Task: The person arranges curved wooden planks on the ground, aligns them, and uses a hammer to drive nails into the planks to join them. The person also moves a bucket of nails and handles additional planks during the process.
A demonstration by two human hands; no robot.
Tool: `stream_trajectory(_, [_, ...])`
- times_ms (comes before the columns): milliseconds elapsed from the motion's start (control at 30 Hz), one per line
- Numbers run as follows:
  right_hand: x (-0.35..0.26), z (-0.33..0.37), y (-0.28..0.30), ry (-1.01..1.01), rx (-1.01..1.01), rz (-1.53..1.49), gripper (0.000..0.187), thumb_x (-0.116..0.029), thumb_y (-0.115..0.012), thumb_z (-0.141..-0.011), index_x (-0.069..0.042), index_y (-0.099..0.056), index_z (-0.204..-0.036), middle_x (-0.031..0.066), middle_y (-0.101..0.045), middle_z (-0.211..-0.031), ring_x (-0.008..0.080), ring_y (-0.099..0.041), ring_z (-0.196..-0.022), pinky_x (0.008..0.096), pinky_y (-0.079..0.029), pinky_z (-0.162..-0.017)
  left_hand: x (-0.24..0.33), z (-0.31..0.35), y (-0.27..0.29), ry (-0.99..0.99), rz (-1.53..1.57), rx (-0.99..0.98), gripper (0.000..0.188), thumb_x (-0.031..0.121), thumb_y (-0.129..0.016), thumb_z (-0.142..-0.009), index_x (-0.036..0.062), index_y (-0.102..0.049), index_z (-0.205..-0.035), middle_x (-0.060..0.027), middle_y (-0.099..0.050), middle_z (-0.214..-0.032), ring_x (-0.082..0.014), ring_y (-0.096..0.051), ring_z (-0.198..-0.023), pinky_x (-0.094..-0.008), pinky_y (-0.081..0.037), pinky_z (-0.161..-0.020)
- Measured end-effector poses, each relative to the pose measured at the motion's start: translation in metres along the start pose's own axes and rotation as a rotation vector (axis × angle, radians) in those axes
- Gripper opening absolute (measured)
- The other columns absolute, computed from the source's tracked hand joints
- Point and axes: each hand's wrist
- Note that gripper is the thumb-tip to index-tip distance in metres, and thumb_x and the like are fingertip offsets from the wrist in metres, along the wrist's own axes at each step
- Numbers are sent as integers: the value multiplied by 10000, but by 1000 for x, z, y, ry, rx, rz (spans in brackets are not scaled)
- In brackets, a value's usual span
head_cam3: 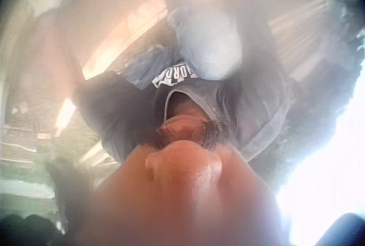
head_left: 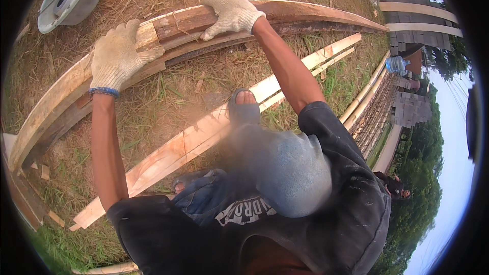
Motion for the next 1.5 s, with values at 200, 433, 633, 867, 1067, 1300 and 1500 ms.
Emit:
stream_trajectory(200, [-9, 6, -9, 3, 60, -15, 907, -650, -929, -628, -82, -707, -1298, 132, -728, -1214, 357, -695, -1189, 469, -549, -1018, -12, -3, -10, -76, 10, 68, 730, 675, -768, -859, 50, -676, -1226, -172, -731, -1143, -360, -704, -1140, -494, -552, -1006])
stream_trajectory(433, [-25, 39, -28, 171, 767, 75, 792, -541, -949, -658, -105, -721, -1278, 134, -739, -1170, 353, -706, -1140, 456, -547, -989, -3, -3, -5, -71, 79, 71, 688, 629, -785, -845, 42, -693, -1191, -199, -731, -1129, -398, -704, -1101, -508, -547, -975])
stream_trajectory(633, [-91, 135, -127, 174, 47, -329, 642, -340, -920, -728, -122, -700, -1289, 135, -703, -1069, 360, -694, -1074, 482, -543, -940, -4, -1, -4, -95, 115, 138, 618, 528, -830, -802, 21, -701, -1131, -216, -722, -1090, -424, -693, -1066, -510, -528, -917])
stream_trajectory(867, [-76, 132, -168, 21, -96, -622, 578, -364, -830, -852, -73, -702, -1334, 190, -721, -1119, 393, -700, -1114, 508, -553, -980, 2, -6, 9, -52, 168, 63, 604, 487, -850, -777, 10, -702, -1116, -215, -714, -1056, -436, -685, -1058, -505, -523, -905])
stream_trajectory(1067, [-50, 150, -178, -381, 307, -1106, 591, -389, -809, -949, -23, -672, -1393, 196, -730, -1315, 299, -713, -1217, 423, -566, -1016, -1, -4, 4, -70, 145, 77, 677, 487, -860, -767, -4, -707, -1206, -223, -724, -1133, -430, -685, -1117, -502, -524, -959])
stream_trajectory(1300, [33, 157, -192, -768, 736, -1062, 728, -219, -892, -865, 49, -550, -1449, 224, -735, -1279, 299, -757, -1124, 389, -619, -925, 4, -3, 8, -28, 111, 34, 713, 520, -860, -764, 5, -709, -1232, -215, -735, -1176, -408, -698, -1140, -495, -533, -985])
stream_trajectory(1500, [-1, 125, -168, -840, 619, -995, 723, -223, -907, -823, 42, -555, -1396, 224, -751, -1242, 312, -762, -1125, 417, -617, -943, -4, -3, 13, 12, 130, 30, 694, 487, -857, -767, -2, -705, -1236, -225, -730, -1192, -422, -686, -1168, -497, -523, -999])
Point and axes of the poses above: each hand's wrist, its own z-axis away from the middle knuckle, its own y-axis out of the back of the hand, x = y × z
